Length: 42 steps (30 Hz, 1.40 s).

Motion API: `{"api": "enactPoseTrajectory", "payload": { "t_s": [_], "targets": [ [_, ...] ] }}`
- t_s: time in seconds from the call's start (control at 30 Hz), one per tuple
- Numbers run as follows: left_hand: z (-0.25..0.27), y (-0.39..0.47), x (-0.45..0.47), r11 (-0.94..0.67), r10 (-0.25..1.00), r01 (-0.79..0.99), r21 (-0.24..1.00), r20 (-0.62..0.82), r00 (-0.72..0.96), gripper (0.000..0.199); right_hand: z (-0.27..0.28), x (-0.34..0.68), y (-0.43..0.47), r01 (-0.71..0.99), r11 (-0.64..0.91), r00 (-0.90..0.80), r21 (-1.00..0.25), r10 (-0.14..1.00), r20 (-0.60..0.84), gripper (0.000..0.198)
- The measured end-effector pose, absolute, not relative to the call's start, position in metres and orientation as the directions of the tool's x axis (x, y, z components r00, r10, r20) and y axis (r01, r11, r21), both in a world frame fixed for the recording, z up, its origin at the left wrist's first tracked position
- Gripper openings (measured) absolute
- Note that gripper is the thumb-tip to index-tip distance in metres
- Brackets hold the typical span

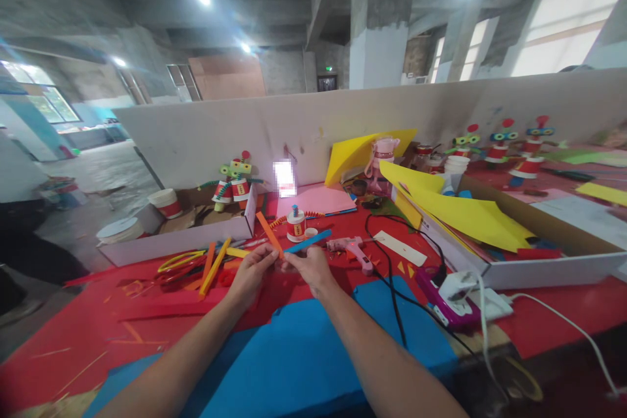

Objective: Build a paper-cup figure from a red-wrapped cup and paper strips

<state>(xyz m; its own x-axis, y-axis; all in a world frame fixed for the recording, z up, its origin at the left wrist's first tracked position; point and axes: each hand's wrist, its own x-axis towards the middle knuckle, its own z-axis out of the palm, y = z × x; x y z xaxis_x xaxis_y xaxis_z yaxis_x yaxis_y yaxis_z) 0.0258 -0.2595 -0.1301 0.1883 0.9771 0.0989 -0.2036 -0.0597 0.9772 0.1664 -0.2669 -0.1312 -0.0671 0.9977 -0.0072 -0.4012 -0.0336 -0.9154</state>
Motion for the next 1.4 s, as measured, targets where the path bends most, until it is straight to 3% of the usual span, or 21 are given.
{"api": "enactPoseTrajectory", "payload": {
  "t_s": [0.37, 0.77, 1.4],
  "targets": [
    [-0.1294, -0.2594, 0.0265, -0.139, 0.968, -0.055, 0.989, 0.147, 0.204, 0.035, -0.1331, 0.1678, -0.2664, -0.372, -0.009, -0.070, -0.928, 0.997, 0.019, 0.032],
    [-0.1253, -0.2624, 0.0278, -0.151, 0.975, -0.025, 0.988, 0.153, 0.164, 0.031, -0.1344, 0.1686, -0.2655, -0.342, -0.039, -0.062, -0.939, 0.998, -0.019, 0.035],
    [-0.1346, -0.2566, 0.0234, -0.148, 0.973, 0.002, 0.989, 0.145, 0.181, 0.029, -0.1367, 0.1686, -0.2640, -0.255, 0.025, -0.057, -0.967, 0.998, 0.041, 0.028]
  ]
}}
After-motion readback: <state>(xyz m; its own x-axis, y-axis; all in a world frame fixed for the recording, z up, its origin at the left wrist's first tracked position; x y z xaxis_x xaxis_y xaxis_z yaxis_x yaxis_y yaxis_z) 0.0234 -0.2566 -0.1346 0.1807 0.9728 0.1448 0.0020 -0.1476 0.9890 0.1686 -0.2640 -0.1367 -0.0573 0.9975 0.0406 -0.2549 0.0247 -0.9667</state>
